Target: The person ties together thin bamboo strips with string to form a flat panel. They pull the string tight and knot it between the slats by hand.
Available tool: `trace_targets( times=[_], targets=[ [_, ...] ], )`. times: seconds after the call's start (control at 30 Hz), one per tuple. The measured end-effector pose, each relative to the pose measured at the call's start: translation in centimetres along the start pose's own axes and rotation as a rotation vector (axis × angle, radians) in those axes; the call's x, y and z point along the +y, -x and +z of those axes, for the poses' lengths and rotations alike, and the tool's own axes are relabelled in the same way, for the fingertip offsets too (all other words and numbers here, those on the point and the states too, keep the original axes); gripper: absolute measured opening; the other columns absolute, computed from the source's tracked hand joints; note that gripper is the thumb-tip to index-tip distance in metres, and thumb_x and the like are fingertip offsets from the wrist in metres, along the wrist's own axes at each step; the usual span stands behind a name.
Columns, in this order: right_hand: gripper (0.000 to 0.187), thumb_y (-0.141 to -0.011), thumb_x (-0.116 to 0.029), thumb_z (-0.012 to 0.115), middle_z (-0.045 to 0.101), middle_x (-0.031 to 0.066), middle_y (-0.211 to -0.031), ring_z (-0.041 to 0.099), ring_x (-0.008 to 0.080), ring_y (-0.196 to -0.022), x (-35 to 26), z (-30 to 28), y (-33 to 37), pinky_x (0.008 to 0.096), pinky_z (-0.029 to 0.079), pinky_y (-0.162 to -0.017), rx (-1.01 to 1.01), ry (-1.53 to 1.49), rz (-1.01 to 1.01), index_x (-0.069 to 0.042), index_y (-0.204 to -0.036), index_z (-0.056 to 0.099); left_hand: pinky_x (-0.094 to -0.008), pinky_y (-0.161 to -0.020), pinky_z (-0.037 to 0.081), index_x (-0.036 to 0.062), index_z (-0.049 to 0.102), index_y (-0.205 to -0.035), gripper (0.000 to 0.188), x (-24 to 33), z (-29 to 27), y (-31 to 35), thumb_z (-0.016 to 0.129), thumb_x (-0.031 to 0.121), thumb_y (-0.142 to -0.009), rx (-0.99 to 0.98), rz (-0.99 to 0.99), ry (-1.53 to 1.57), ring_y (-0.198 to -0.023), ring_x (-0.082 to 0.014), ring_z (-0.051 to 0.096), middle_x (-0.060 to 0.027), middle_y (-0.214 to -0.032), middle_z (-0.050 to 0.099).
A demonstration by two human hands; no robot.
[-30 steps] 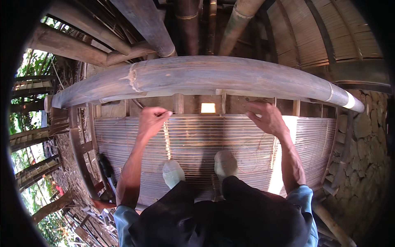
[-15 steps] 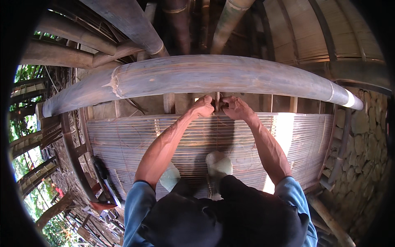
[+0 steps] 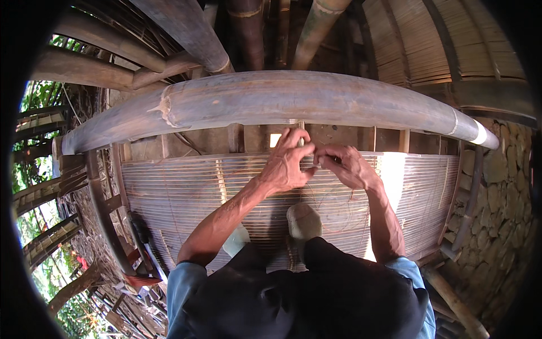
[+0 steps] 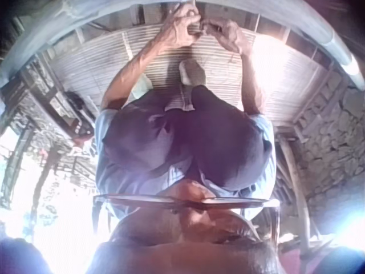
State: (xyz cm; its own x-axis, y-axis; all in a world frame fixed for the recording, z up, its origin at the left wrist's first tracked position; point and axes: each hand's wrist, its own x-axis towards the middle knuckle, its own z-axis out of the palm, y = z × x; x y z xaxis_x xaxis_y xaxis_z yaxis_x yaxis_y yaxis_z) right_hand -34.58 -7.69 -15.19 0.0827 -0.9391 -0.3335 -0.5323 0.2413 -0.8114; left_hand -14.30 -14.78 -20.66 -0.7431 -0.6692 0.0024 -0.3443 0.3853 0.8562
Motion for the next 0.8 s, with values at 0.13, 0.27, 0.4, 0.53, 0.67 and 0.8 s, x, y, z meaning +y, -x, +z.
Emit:
trace_targets(
  times=[0.13, 0.27, 0.4, 0.53, 0.67, 0.8],
  targets=[
    [0.018, -0.096, -0.014, 0.061, 0.072, 0.0108, -0.089, 0.064, 0.0209, -0.077, -0.6, -0.4, 1.2, 0.0359, 0.051, -0.074, -0.13, -0.152, 0.055, -0.002, -0.105, 0.071, -0.0441, -0.098, 0.046, 0.0038, 0.066, -0.071, 0.025, -0.6, -3.0, 4.2, 0.079, 0.024, -0.079, 0.036, -0.063, -0.344, -0.112, -0.0276, 0.05, -0.0101, -0.111, 0.055],
    [0.02, -0.089, -0.016, 0.061, 0.069, 0.0076, -0.083, 0.064, 0.0156, -0.082, 1.1, -1.3, 2.5, 0.0331, 0.051, -0.078, -0.067, -0.069, 0.288, -0.001, -0.096, 0.072, -0.0456, -0.098, 0.048, 0.0052, 0.072, -0.086, 0.021, -2.8, -11.0, 10.8, 0.076, 0.025, -0.084, 0.203, -0.305, -0.654, -0.108, -0.0313, 0.056, -0.0103, -0.103, 0.059],
    [0.022, -0.089, -0.015, 0.058, 0.069, 0.0092, -0.078, 0.064, 0.0191, -0.072, 2.1, 0.2, 2.0, 0.0357, 0.053, -0.071, -0.057, -0.024, 0.249, -0.004, -0.097, 0.075, -0.0452, -0.087, 0.053, 0.005, 0.071, -0.082, 0.016, -2.2, -20.9, 23.5, 0.076, 0.02, -0.083, 0.282, -0.519, -1.033, -0.1, -0.0339, 0.064, -0.0158, -0.1, 0.068],
    [0.016, -0.085, -0.014, 0.063, 0.068, 0.0096, -0.089, 0.064, 0.0195, -0.082, 3.1, 1.8, 2.1, 0.0332, 0.052, -0.074, -0.051, 0.014, 0.127, -0.002, -0.088, 0.073, -0.0447, -0.098, 0.052, 0.0078, 0.07, -0.111, 0.036, -1.6, -27.5, 37.7, 0.072, 0.03, -0.083, 0.354, -1.213, -1.193, -0.112, -0.0366, 0.063, -0.0185, -0.119, 0.066],
    [0.01, -0.081, -0.012, 0.066, 0.061, 0.015, -0.124, 0.057, 0.0271, -0.109, -2.3, 5.6, 4.2, 0.0377, 0.052, -0.09, 0.21, 0.998, -0.159, -0.004, -0.079, 0.072, -0.0475, -0.104, 0.049, 0.0021, 0.067, -0.121, 0.057, 1.8, -29.5, 38.8, 0.084, 0.02, -0.07, -0.016, -1.148, -0.715, -0.117, -0.0376, 0.062, -0.019, -0.126, 0.065],
    [0.006, -0.076, -0.008, 0.067, 0.054, 0.0141, -0.13, 0.049, 0.0309, -0.119, -5.0, 10.3, 6.0, 0.0395, 0.05, -0.098, -0.1, 0.699, -0.318, -0.007, -0.08, 0.071, -0.0344, -0.089, 0.054, -0.0005, 0.065, -0.124, 0.048, 0.4, -18.3, 24.2, 0.082, 0.025, -0.087, 0.114, -0.701, -0.095, -0.101, -0.0206, 0.069, -0.0129, -0.106, 0.073]
  ],
)
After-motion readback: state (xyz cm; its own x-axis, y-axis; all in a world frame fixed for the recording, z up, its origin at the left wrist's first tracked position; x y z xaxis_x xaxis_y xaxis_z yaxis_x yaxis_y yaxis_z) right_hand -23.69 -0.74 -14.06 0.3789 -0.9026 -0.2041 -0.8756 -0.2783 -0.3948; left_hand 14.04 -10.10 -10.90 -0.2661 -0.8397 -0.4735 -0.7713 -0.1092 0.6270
